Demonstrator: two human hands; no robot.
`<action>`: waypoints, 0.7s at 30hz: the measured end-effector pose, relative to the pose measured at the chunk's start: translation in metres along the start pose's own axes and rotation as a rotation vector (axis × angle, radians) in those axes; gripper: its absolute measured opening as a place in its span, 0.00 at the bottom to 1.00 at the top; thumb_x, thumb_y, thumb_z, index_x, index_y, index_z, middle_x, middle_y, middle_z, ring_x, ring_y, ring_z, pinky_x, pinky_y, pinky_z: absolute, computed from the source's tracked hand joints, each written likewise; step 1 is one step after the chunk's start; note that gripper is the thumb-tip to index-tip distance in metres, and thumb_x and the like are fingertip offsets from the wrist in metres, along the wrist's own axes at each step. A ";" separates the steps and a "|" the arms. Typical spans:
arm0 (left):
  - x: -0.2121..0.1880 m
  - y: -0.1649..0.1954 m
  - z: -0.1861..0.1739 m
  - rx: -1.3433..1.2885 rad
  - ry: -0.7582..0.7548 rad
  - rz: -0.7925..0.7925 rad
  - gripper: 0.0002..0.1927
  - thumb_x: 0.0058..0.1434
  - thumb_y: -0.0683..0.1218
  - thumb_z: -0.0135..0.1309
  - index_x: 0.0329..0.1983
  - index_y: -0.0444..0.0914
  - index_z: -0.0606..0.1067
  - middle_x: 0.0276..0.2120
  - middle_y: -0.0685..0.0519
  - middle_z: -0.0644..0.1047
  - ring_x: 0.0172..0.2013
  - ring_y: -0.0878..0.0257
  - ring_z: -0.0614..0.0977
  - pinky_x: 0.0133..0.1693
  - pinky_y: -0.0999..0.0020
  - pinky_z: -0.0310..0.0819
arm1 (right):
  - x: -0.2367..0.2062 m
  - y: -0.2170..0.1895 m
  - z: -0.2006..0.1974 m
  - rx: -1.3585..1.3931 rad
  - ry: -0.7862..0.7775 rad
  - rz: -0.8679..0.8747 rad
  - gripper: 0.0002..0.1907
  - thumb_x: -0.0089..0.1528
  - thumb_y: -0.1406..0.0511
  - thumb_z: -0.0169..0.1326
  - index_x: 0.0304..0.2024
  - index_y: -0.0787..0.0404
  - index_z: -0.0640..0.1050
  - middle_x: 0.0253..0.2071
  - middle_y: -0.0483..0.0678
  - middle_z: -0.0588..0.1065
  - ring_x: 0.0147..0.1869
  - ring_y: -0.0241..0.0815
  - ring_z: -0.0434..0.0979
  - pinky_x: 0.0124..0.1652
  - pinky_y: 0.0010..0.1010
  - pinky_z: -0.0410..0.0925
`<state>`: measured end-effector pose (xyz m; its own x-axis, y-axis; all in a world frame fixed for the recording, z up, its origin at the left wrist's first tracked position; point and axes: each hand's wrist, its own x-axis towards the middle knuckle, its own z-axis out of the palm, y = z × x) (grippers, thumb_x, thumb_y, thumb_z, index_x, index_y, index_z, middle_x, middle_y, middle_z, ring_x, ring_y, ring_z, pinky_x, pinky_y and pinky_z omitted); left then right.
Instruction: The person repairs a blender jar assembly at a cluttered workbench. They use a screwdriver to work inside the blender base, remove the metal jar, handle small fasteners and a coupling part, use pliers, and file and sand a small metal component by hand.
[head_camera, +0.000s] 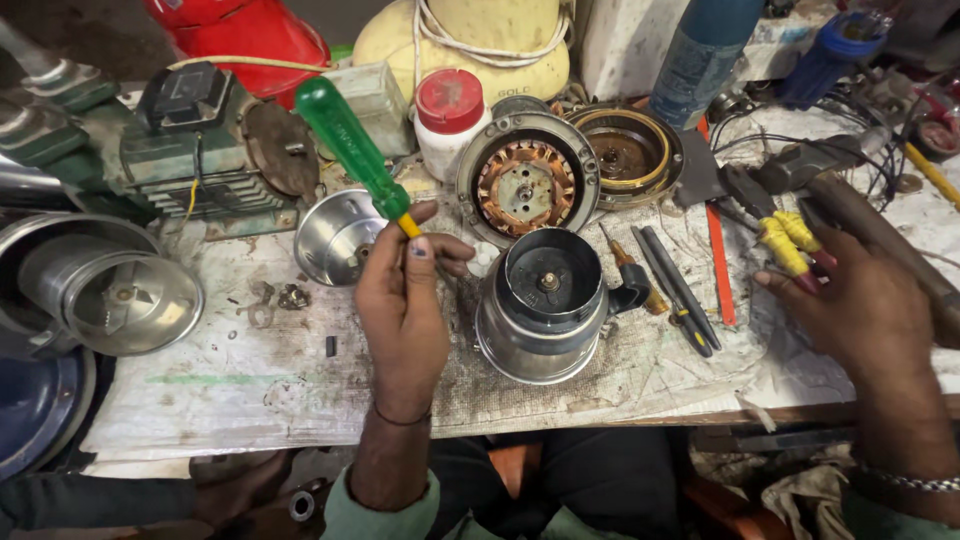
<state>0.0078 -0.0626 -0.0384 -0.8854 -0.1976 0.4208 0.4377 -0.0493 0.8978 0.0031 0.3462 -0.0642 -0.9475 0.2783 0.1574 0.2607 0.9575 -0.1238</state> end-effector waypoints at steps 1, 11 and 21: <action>0.001 -0.004 -0.001 0.003 0.016 -0.016 0.16 0.77 0.42 0.40 0.63 0.30 0.68 0.40 0.49 0.80 0.38 0.70 0.79 0.44 0.74 0.75 | -0.002 -0.006 -0.001 -0.091 0.087 -0.082 0.42 0.54 0.47 0.68 0.65 0.60 0.77 0.44 0.55 0.82 0.51 0.55 0.81 0.53 0.45 0.72; -0.020 -0.029 -0.002 0.268 0.109 -0.261 0.19 0.71 0.36 0.41 0.64 0.34 0.69 0.44 0.53 0.79 0.27 0.73 0.68 0.28 0.77 0.63 | -0.031 -0.069 -0.010 0.200 -0.186 -0.349 0.17 0.58 0.56 0.64 0.44 0.59 0.83 0.37 0.53 0.81 0.36 0.50 0.84 0.39 0.42 0.74; -0.032 -0.017 0.000 0.425 -0.013 -0.289 0.38 0.68 0.42 0.46 0.76 0.30 0.44 0.57 0.44 0.75 0.38 0.53 0.78 0.42 0.64 0.74 | -0.009 -0.094 -0.014 0.081 -0.351 -0.290 0.23 0.57 0.57 0.67 0.49 0.64 0.79 0.35 0.56 0.83 0.41 0.54 0.84 0.44 0.44 0.74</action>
<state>0.0287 -0.0557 -0.0670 -0.9639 -0.2219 0.1472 0.0752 0.3032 0.9499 -0.0100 0.2552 -0.0404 -0.9882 -0.0563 -0.1425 -0.0266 0.9789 -0.2024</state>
